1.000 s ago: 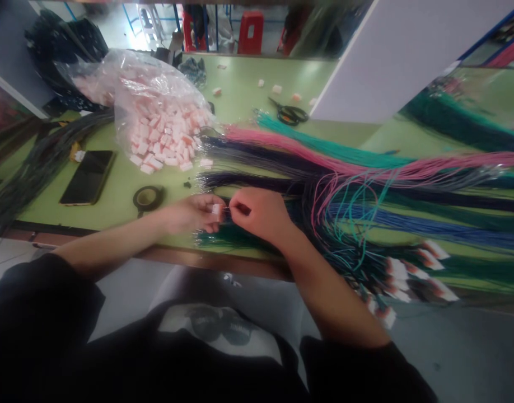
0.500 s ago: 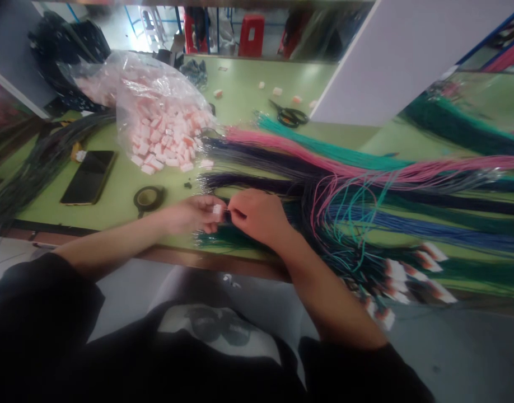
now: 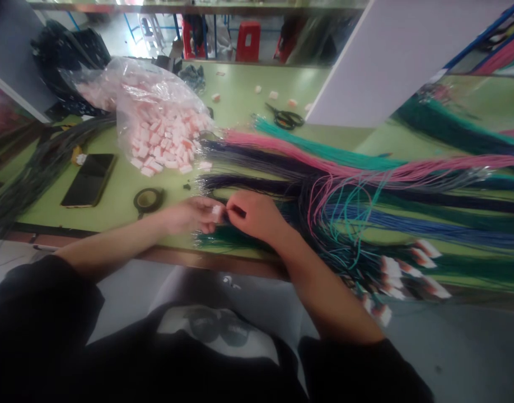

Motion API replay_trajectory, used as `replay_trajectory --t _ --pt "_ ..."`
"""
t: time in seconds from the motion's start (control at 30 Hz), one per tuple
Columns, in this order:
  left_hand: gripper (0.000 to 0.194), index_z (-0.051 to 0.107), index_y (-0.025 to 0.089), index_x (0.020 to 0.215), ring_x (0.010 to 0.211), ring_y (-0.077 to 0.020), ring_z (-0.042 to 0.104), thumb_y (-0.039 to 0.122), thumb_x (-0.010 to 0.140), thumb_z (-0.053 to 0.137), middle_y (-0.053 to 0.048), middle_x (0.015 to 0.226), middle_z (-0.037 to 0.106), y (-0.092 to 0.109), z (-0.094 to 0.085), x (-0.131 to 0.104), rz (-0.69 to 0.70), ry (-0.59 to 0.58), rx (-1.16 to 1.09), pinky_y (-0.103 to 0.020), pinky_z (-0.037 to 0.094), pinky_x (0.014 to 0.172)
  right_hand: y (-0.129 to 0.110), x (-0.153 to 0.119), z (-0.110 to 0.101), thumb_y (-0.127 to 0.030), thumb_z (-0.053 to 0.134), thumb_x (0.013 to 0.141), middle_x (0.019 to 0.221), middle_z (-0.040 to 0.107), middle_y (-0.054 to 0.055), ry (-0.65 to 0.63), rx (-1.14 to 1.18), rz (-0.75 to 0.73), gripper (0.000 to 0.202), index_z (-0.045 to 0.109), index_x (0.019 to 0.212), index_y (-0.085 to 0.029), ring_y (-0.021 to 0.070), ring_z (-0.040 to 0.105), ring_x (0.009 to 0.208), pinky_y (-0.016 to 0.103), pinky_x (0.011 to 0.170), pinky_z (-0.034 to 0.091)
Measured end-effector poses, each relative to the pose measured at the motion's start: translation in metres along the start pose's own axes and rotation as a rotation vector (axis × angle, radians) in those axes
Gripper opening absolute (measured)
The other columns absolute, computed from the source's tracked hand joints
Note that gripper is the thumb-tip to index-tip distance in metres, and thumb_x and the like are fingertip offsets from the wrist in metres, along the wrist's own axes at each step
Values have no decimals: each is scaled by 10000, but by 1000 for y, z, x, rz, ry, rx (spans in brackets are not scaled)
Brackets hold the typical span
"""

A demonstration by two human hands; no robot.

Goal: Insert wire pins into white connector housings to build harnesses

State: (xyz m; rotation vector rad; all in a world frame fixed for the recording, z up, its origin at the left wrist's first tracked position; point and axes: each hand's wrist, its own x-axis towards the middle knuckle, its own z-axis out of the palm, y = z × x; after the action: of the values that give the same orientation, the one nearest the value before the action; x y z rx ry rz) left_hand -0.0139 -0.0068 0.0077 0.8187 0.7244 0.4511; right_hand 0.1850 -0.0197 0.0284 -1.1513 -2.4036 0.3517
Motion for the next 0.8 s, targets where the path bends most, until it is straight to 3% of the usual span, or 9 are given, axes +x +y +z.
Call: replay_trajectory --t 0.5,0.63,0.7,0.8 --pt "308 612 63 970 500 -73 608 35 683 720 -1 653 654 -2 2 0 -11 31 2 -168 484 500 -2 1 13 -187 520 764 768 703 26 -24 -36 75 167 683 728 -205 155 611 713 253 646 393" --pt "285 592 94 925 499 -77 612 44 676 721 1 670 660 -3 3 0 33 -3 5 -170 487 492 2 0 -18 -302 558 789 759 702 9 -112 162 116 176 704 824 -211 146 615 666 251 634 434" --pt "296 585 105 916 489 -77 606 52 663 730 0 670 660 -5 3 0 52 -24 -3 -167 480 475 13 3 -45 -336 567 795 811 707 22 -36 126 209 213 705 902 -215 165 627 705 269 650 455" --pt "331 579 108 929 492 -87 612 50 644 738 -6 676 659 -5 2 1 49 -47 0 -170 475 462 45 21 -80 -251 533 807 878 703 73 171 -179 404 214 709 913 -193 223 637 821 323 721 463"
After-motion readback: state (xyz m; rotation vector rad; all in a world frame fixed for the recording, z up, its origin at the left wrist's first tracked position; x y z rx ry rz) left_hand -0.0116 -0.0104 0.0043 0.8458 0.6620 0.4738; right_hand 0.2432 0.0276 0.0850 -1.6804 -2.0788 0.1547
